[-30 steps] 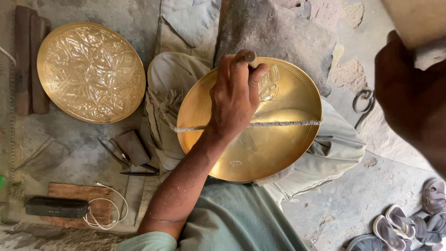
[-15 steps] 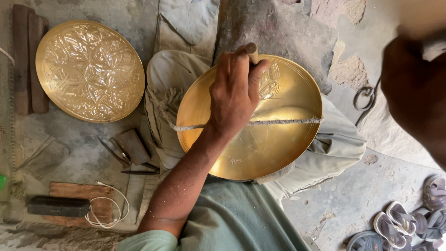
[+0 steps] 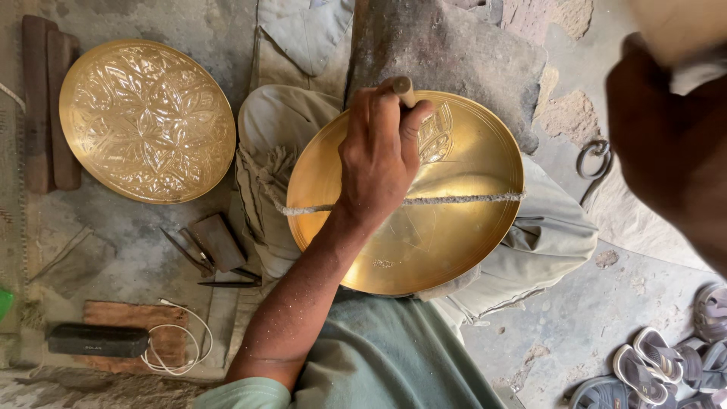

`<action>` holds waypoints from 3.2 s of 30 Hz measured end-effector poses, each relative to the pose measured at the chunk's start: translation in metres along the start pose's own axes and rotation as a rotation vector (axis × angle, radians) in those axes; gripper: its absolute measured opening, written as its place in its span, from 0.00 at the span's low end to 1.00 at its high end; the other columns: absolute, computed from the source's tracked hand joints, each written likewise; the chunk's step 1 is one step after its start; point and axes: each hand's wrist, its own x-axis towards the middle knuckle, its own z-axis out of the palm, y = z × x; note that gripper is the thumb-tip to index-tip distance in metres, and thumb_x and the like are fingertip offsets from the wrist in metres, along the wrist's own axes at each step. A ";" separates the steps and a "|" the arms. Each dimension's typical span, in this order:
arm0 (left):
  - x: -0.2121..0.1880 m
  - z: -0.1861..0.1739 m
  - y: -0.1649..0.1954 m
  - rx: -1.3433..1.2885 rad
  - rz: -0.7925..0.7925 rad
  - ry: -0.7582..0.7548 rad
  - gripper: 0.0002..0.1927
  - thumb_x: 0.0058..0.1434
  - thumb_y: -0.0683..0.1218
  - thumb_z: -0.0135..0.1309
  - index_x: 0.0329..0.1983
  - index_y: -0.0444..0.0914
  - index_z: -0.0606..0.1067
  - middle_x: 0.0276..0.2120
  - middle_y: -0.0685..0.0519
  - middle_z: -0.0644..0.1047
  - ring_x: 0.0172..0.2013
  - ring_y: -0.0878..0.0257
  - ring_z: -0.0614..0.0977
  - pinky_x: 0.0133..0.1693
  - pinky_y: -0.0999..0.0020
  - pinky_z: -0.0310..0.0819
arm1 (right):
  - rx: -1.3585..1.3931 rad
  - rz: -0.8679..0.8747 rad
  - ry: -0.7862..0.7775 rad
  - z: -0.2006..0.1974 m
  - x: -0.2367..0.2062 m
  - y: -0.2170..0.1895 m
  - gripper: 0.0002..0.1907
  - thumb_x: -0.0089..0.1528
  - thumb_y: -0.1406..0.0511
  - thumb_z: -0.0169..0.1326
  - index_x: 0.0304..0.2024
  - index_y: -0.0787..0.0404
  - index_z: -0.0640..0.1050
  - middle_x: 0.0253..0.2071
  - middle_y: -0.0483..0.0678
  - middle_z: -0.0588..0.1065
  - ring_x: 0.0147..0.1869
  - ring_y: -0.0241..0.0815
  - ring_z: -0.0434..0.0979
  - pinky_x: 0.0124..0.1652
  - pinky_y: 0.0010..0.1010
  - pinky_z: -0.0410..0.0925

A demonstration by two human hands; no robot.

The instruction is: The person sits on the floor and uses a hammer and chisel to engrave a floral pattern onto a brass plate. They repeatedly strike the chisel to deepen the design and occasionally use a scribing tool to refine the lines.

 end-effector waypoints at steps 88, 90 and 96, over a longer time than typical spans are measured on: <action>-0.003 -0.005 -0.002 -0.013 -0.001 -0.003 0.15 0.75 0.43 0.56 0.58 0.33 0.67 0.46 0.45 0.72 0.44 0.51 0.80 0.37 0.62 0.77 | -0.094 0.003 -0.014 -0.004 0.001 -0.013 0.23 0.60 0.79 0.54 0.58 0.64 0.74 0.48 0.55 0.74 0.50 0.50 0.76 0.50 0.35 0.71; -0.003 -0.004 -0.004 -0.013 -0.018 -0.003 0.14 0.74 0.43 0.58 0.56 0.33 0.68 0.44 0.45 0.71 0.41 0.53 0.80 0.35 0.62 0.76 | -0.104 0.001 -0.013 -0.005 0.001 -0.016 0.23 0.60 0.79 0.54 0.58 0.64 0.74 0.48 0.55 0.74 0.50 0.50 0.76 0.50 0.35 0.71; 0.002 -0.003 -0.007 -0.066 0.003 0.019 0.11 0.73 0.40 0.55 0.51 0.31 0.68 0.42 0.45 0.72 0.39 0.55 0.81 0.39 0.63 0.79 | -0.172 -0.042 0.021 -0.020 -0.028 -0.025 0.23 0.59 0.79 0.54 0.57 0.64 0.74 0.48 0.55 0.74 0.51 0.50 0.76 0.51 0.35 0.71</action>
